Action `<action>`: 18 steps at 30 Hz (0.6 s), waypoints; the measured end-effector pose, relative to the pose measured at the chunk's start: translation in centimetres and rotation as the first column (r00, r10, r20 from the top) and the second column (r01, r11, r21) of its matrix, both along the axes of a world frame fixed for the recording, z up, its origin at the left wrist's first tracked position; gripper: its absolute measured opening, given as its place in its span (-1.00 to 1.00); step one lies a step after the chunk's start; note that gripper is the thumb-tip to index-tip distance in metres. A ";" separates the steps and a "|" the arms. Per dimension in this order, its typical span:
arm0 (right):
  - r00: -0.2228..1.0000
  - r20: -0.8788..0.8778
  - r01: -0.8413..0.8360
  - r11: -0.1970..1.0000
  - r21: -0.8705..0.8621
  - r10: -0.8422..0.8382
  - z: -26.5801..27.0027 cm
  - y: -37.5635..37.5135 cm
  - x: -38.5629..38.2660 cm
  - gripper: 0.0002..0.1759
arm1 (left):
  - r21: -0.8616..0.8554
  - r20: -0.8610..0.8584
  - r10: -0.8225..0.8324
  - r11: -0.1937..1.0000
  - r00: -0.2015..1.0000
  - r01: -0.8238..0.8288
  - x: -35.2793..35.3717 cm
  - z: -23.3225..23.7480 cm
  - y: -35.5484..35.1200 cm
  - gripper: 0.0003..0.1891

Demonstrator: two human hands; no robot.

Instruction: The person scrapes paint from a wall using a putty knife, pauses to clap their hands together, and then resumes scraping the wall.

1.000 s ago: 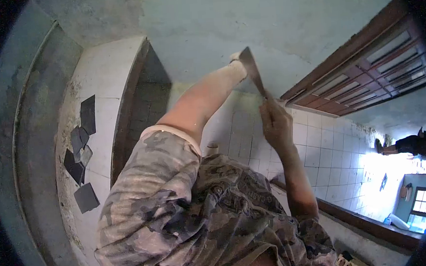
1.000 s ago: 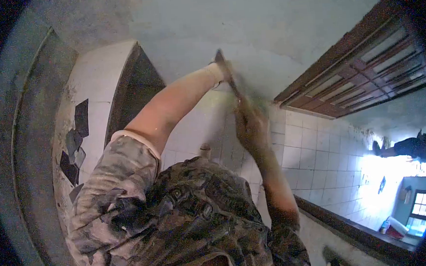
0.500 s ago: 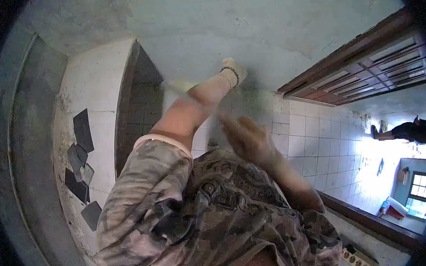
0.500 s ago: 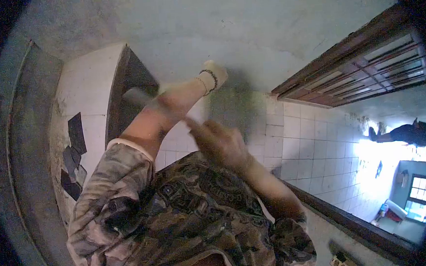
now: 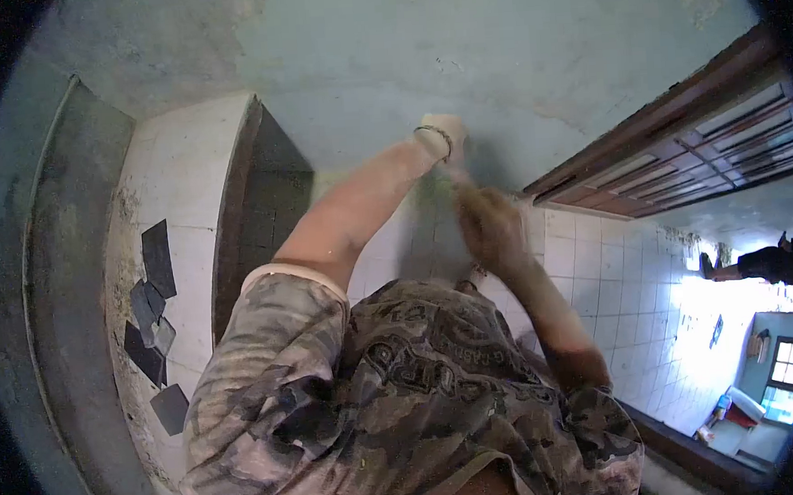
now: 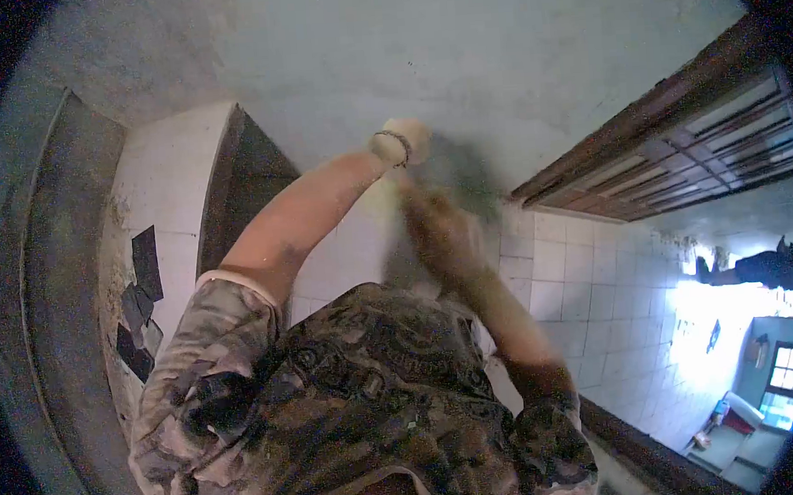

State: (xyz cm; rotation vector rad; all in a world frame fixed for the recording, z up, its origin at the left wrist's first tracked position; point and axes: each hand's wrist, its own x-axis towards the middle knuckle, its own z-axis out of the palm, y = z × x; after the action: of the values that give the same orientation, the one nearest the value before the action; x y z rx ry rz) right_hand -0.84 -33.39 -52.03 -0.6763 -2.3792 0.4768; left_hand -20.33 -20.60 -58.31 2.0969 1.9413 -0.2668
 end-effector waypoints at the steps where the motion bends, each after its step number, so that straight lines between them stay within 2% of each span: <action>1: 0.992 -0.049 -0.114 0.992 0.046 0.117 1.4 -0.9 0.1 -0.46 | -0.086 0.090 0.069 0.994 0.994 -0.062 0.1 -0.1 1.0 -0.73; 2: 0.991 -0.052 -0.118 0.992 0.049 0.120 2.6 -0.9 0.5 -0.46 | -0.084 0.087 0.073 0.994 0.994 -0.066 0.2 0.7 1.7 -0.73; 3: 0.955 -0.042 -0.290 0.954 0.082 0.294 3.7 -0.5 1.0 -0.46 | -0.265 0.524 0.432 0.902 0.734 -0.341 0.0 1.6 2.5 -0.66; 4: 0.889 -0.026 -0.451 0.885 0.112 0.457 4.2 0.2 1.6 -0.46 | -0.534 0.729 0.657 0.721 0.192 -0.441 0.3 2.4 3.3 -0.60; 5: 0.893 -0.136 -0.424 0.904 0.062 0.428 1.2 2.6 2.0 -0.42 | -0.530 0.729 0.656 0.721 0.196 -0.446 0.8 2.4 4.1 -0.60; 6: 0.890 -0.141 -0.427 0.901 0.069 0.433 -0.7 5.2 2.8 -0.42 | -0.698 0.715 0.563 0.610 -0.415 -0.375 1.3 2.1 4.9 -0.55; 7: 0.968 -0.070 -0.236 0.969 0.071 0.241 -2.2 7.9 3.8 -0.49 | -0.805 0.407 0.275 0.558 -0.871 -0.200 1.6 1.6 5.7 -0.50; 8: 0.999 0.002 -0.037 0.996 0.081 0.036 -2.1 9.3 4.4 -0.56 | -0.807 0.409 0.269 0.553 -0.872 -0.208 2.1 0.9 6.5 -0.50; 10: 0.998 -0.036 -0.058 0.998 0.034 0.060 -0.8 10.4 6.4 -0.52 | -0.893 0.203 0.165 0.436 -0.965 -0.113 3.7 -0.1 8.8 -0.52; 12: 0.912 0.131 -0.391 0.920 -0.010 0.389 1.4 9.5 8.5 -0.58 | -0.902 0.215 0.153 0.411 -0.964 -0.136 5.0 -0.7 10.7 -0.56; 14: 0.893 0.178 -0.414 0.910 -0.028 0.412 2.3 10.9 9.9 -0.63 | -0.911 0.229 0.144 0.380 -0.963 -0.160 6.8 -1.1 11.9 -0.59; 16: 0.934 0.327 -0.153 0.988 0.002 0.144 0.1 16.0 10.3 -0.60 | -0.833 0.511 0.365 0.433 -0.778 -0.345 8.5 -1.5 12.9 -0.65; 17: 0.966 0.240 -0.091 0.995 -0.052 0.100 -0.2 18.1 10.4 -0.55 | -0.834 0.512 0.356 0.425 -0.782 -0.353 8.5 -3.1 13.2 -0.65; 18: 0.965 0.237 -0.105 0.993 -0.053 0.115 -0.4 18.5 11.1 -0.55 | -0.550 0.827 0.493 0.614 -0.269 -0.566 8.4 -5.2 13.3 -0.68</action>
State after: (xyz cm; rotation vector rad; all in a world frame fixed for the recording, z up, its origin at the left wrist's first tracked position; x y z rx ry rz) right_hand 10.31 -14.89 -52.44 -0.6537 -2.6525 0.5160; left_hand -11.95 -7.34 -63.55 0.4937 1.5031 1.1923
